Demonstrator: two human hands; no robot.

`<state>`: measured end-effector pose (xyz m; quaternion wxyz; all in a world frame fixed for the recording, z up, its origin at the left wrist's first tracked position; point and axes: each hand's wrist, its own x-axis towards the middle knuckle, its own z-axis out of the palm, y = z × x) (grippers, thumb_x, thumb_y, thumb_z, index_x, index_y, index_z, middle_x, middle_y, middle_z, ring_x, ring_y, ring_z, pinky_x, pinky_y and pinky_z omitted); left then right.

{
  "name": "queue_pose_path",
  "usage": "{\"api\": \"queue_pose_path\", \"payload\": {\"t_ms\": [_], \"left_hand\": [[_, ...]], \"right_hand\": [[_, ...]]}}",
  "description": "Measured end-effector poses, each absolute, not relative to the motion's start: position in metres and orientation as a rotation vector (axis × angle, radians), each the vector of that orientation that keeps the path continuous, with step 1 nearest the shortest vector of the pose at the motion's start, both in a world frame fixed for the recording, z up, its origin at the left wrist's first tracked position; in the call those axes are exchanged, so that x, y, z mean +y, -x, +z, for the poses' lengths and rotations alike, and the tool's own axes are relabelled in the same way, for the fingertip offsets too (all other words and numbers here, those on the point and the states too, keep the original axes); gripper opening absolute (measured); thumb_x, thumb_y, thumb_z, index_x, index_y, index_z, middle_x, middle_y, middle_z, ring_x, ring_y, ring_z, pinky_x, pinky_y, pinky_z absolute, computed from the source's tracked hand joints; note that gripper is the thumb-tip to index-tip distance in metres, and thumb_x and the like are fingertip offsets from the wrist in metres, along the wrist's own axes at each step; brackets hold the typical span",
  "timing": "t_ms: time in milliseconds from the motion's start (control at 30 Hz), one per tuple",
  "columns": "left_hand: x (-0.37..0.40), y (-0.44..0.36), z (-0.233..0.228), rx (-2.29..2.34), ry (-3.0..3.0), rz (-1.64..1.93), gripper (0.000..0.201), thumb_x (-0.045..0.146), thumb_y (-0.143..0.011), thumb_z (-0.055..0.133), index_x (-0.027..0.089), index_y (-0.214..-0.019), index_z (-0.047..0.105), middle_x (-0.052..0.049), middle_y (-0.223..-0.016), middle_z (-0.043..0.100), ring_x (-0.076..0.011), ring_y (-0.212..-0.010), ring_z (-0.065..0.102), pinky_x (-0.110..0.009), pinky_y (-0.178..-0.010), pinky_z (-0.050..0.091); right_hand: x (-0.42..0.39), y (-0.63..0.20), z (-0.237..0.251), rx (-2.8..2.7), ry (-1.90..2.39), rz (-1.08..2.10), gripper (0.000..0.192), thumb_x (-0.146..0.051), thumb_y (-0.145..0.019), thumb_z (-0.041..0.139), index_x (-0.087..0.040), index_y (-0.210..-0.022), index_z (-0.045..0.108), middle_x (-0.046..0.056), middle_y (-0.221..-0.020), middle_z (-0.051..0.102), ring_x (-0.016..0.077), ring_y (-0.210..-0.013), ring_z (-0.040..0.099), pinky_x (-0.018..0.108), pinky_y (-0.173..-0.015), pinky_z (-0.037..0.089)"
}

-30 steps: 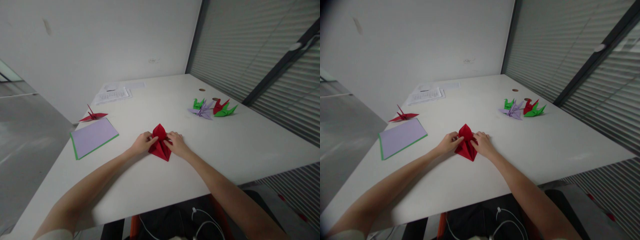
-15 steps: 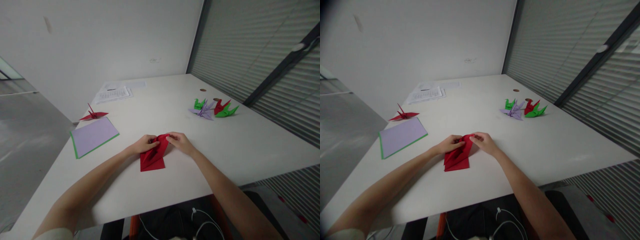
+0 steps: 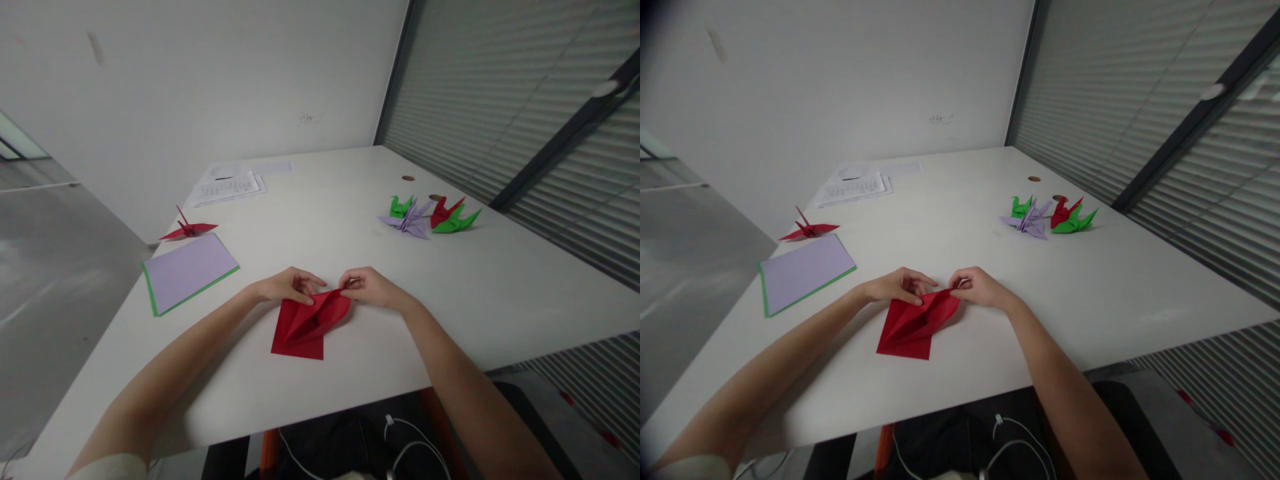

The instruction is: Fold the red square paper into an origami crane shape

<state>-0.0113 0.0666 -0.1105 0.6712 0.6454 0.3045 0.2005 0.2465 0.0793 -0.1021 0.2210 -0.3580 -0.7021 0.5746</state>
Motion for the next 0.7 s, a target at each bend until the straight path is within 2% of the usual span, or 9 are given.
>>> {"api": "queue_pose_path", "payload": {"t_ms": [167, 267, 367, 467, 600, 700], "left_hand": [[0.074, 0.017, -0.111, 0.762, -1.487, 0.399, 0.049, 0.020, -0.071, 0.078, 0.014, -0.118, 0.064, -0.010, -0.094, 0.073, -0.0179, -0.085, 0.070, -0.034, -0.080, 0.055], [0.073, 0.016, -0.095, 1.067, -1.736, 0.467, 0.035, 0.024, -0.080, 0.068, 0.012, -0.113, 0.066, -0.012, -0.098, 0.072, -0.0180, -0.084, 0.068, -0.032, -0.076, 0.055], [0.065, 0.011, -0.076, 1.365, -2.020, 0.636, 0.029, 0.033, -0.091, 0.055, 0.014, -0.107, 0.069, -0.011, -0.109, 0.070, -0.0187, -0.089, 0.067, -0.031, -0.079, 0.053], [0.055, 0.005, -0.067, 1.406, -2.261, 0.485, 0.029, 0.036, -0.089, 0.057, 0.017, -0.107, 0.070, -0.008, -0.108, 0.071, -0.0209, -0.094, 0.066, -0.033, -0.087, 0.051], [0.051, 0.004, -0.070, 1.413, -2.431, 0.287, 0.028, 0.027, -0.082, 0.066, 0.020, -0.109, 0.070, -0.006, -0.104, 0.071, -0.0221, -0.095, 0.065, -0.032, -0.087, 0.049], [0.055, 0.009, -0.075, 1.352, -2.521, 0.279, 0.025, 0.015, -0.083, 0.060, 0.022, -0.103, 0.072, -0.005, -0.098, 0.069, -0.0186, -0.089, 0.065, -0.028, -0.079, 0.049]], "right_hand": [[0.082, -0.244, -0.113, -1.909, 1.146, 1.530, 0.023, -0.033, -0.063, 0.075, -0.015, -0.065, 0.061, 0.000, -0.061, 0.062, 0.0103, -0.053, 0.053, 0.022, -0.048, 0.038], [0.087, -0.246, -0.120, -1.893, 1.169, 1.435, 0.021, -0.032, -0.062, 0.075, -0.016, -0.065, 0.062, 0.002, -0.063, 0.064, 0.0125, -0.058, 0.057, 0.024, -0.054, 0.044], [0.092, -0.246, -0.125, -1.893, 1.191, 1.352, 0.019, -0.031, -0.063, 0.074, -0.016, -0.070, 0.065, 0.002, -0.063, 0.065, 0.0138, -0.060, 0.058, 0.026, -0.057, 0.045], [0.094, -0.246, -0.128, -1.905, 1.216, 1.286, 0.017, -0.031, -0.065, 0.073, -0.016, -0.070, 0.066, 0.002, -0.061, 0.063, 0.0135, -0.058, 0.057, 0.026, -0.055, 0.043], [0.095, -0.247, -0.128, -1.944, 1.258, 1.176, 0.015, -0.031, -0.067, 0.071, -0.016, -0.070, 0.067, 0.003, -0.063, 0.065, 0.0144, -0.060, 0.058, 0.027, -0.056, 0.043], [0.097, -0.251, -0.124, -1.948, 1.286, 1.130, 0.016, -0.032, -0.068, 0.072, -0.016, -0.071, 0.069, 0.004, -0.063, 0.066, 0.0153, -0.061, 0.058, 0.028, -0.058, 0.044]]}}
